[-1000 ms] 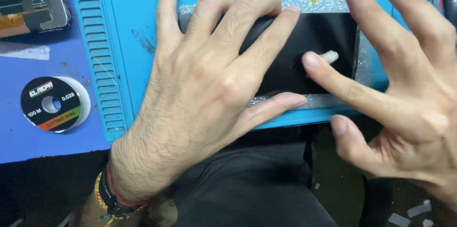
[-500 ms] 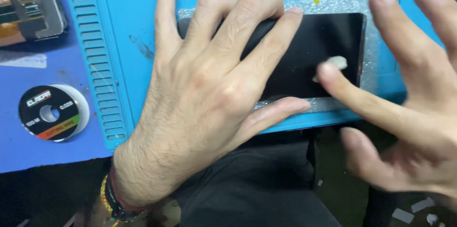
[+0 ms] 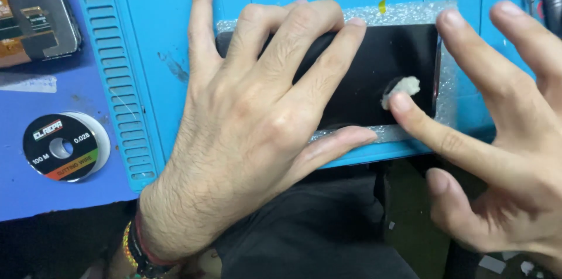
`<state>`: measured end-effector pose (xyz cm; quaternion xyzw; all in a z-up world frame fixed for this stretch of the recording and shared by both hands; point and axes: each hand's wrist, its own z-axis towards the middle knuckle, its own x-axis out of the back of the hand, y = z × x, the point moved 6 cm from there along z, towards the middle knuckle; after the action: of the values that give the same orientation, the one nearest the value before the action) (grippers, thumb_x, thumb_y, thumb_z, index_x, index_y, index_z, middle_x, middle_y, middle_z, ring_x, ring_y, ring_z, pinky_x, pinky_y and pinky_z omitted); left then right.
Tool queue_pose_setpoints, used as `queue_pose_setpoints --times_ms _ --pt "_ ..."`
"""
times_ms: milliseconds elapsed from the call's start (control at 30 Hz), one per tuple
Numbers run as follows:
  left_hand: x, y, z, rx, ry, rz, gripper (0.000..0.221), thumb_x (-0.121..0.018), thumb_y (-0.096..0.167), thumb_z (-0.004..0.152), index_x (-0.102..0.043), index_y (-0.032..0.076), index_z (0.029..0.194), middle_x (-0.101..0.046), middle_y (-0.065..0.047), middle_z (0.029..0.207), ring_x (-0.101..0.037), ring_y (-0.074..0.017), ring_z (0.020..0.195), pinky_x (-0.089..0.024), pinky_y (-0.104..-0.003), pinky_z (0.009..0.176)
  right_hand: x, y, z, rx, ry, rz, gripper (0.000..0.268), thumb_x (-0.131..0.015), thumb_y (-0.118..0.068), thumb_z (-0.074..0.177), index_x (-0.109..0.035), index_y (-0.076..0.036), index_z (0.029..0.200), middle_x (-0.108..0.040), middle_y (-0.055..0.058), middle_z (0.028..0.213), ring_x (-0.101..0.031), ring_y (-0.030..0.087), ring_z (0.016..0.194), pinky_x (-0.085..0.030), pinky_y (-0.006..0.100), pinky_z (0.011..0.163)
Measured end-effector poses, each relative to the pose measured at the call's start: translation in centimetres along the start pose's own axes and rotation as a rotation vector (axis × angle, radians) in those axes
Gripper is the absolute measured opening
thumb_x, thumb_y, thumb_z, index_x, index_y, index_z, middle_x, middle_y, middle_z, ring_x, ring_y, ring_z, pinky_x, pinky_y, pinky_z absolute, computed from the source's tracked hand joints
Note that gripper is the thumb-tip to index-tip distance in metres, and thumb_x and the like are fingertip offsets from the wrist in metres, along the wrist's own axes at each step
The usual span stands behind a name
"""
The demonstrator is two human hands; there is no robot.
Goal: Cleaning a smartphone screen using a small cleaning pad on a repair mat
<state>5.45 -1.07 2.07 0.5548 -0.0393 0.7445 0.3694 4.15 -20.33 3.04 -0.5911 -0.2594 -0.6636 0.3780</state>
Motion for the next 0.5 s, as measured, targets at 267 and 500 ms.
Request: queue_pose_setpoints --times_ms 267,500 --pt "-0.2 -0.1 0.0 0.015 -0.015 -0.008 0.079 -0.083 0.063 0.101 -0.063 -0.001 0.143 -0.059 -0.016 0.14 -0.057 -0.0398 0.123 -0.021 -0.083 0.115 -0.2 -0.1 0.0 -0.037 -0.006 0.019 0.059 -0.041 -0.035 0.1 -0.072 -0.006 0.142 -0.051 0.043 0.159 -0.047 0.069 0.145 -0.045 0.071 0.121" --pt "-0.1 -0.1 -0.2 0.012 -0.015 -0.02 0.08 -0.086 0.062 0.1 -0.064 -0.002 0.143 -0.059 -0.016 0.14 -0.057 -0.0401 0.12 -0.02 -0.083 0.116 -0.3 -0.1 -0.1 0.016 -0.005 -0.099 0.067 -0.037 -0.044 0.102 -0.072 -0.006 0.146 -0.051 0.049 0.158 -0.049 0.071 0.143 -0.047 0.077 0.119"
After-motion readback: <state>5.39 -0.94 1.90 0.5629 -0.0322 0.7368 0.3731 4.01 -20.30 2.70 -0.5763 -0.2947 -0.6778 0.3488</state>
